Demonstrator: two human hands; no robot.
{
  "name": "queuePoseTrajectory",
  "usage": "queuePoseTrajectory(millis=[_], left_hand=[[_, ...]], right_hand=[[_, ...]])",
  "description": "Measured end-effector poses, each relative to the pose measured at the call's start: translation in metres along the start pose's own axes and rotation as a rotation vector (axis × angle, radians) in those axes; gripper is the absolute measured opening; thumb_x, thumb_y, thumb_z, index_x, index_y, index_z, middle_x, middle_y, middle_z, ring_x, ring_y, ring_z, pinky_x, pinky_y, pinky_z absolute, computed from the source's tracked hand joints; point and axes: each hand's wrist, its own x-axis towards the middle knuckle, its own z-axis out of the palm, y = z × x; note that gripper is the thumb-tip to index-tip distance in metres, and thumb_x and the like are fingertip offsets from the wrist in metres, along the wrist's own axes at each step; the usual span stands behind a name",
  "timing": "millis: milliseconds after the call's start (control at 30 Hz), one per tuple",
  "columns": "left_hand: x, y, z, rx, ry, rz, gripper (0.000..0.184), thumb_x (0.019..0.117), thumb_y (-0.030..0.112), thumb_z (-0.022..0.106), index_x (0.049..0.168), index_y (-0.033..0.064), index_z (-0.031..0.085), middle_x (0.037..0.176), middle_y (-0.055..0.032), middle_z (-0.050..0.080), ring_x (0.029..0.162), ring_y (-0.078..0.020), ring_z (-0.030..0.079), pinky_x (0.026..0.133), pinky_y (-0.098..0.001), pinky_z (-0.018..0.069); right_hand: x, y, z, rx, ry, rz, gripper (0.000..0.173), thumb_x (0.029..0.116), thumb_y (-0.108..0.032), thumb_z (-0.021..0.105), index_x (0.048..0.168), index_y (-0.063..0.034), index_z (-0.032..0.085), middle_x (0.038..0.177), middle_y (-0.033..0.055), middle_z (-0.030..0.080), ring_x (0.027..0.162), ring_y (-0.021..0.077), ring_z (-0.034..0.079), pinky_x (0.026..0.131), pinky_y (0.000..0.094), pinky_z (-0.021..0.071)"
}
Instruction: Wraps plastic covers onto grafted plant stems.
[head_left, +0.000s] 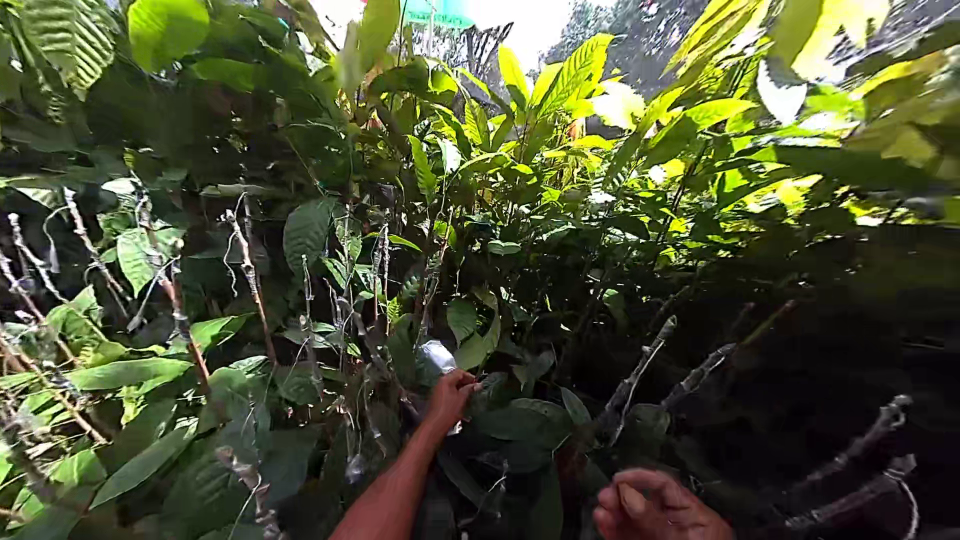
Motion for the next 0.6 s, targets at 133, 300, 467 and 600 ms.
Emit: queuePoseTrajectory(millis=[133, 300, 467, 600], left_hand=[[0.006, -0.003, -0.004, -0.053, -0.058, 0.024, 0.025, 0.0978, 0.017, 0.068, 0.115, -0.0008, 0.069, 0.101, -0.0110, 0.073, 0.090, -0.0185, 0.071, 0.089, -0.0396, 0.0584], [0.011, -0.007, -0.009, -0.096, -0.229, 0.049, 0.031, 0.0949, 0.014, 0.071, 0.122, 0.0003, 0.067, 0.113, -0.0129, 0.071, 0.100, -0.0188, 0.070, 0.095, -0.0395, 0.0558], [0.009, -0.008, -0.014, -0.415, -0.307, -0.145, 0.030, 0.1062, 0.005, 0.047, 0.134, -0.0044, 0.054, 0.117, -0.0166, 0.069, 0.092, -0.0205, 0.073, 0.085, -0.0374, 0.0599], [0.008, -0.014, -0.019, -0.593, -0.319, -0.206, 0.029, 0.1093, 0.017, 0.049, 0.129, -0.0047, 0.054, 0.105, -0.0145, 0.071, 0.085, -0.0194, 0.073, 0.080, -0.0359, 0.0607]], right_hand=[[0.083, -0.003, 0.034, -0.382, -0.089, 0.129, 0.017, 0.1008, -0.006, 0.057, 0.114, 0.0015, 0.065, 0.092, 0.0085, 0.074, 0.079, 0.0186, 0.074, 0.075, 0.0348, 0.0649], [0.189, 0.049, 0.046, -0.806, -0.199, 0.398, 0.027, 0.1071, -0.015, 0.054, 0.126, 0.0029, 0.061, 0.106, 0.0146, 0.071, 0.086, 0.0204, 0.073, 0.080, 0.0374, 0.0616], [0.223, 0.093, 0.058, -1.095, -0.358, 0.359, 0.029, 0.1047, -0.012, 0.053, 0.130, -0.0003, 0.063, 0.108, 0.0149, 0.072, 0.089, 0.0217, 0.073, 0.085, 0.0405, 0.0605], [0.223, 0.096, 0.064, -1.178, -0.557, 0.205, 0.024, 0.0992, -0.006, 0.060, 0.120, -0.0013, 0.070, 0.105, 0.0137, 0.073, 0.088, 0.0199, 0.071, 0.087, 0.0407, 0.0589]])
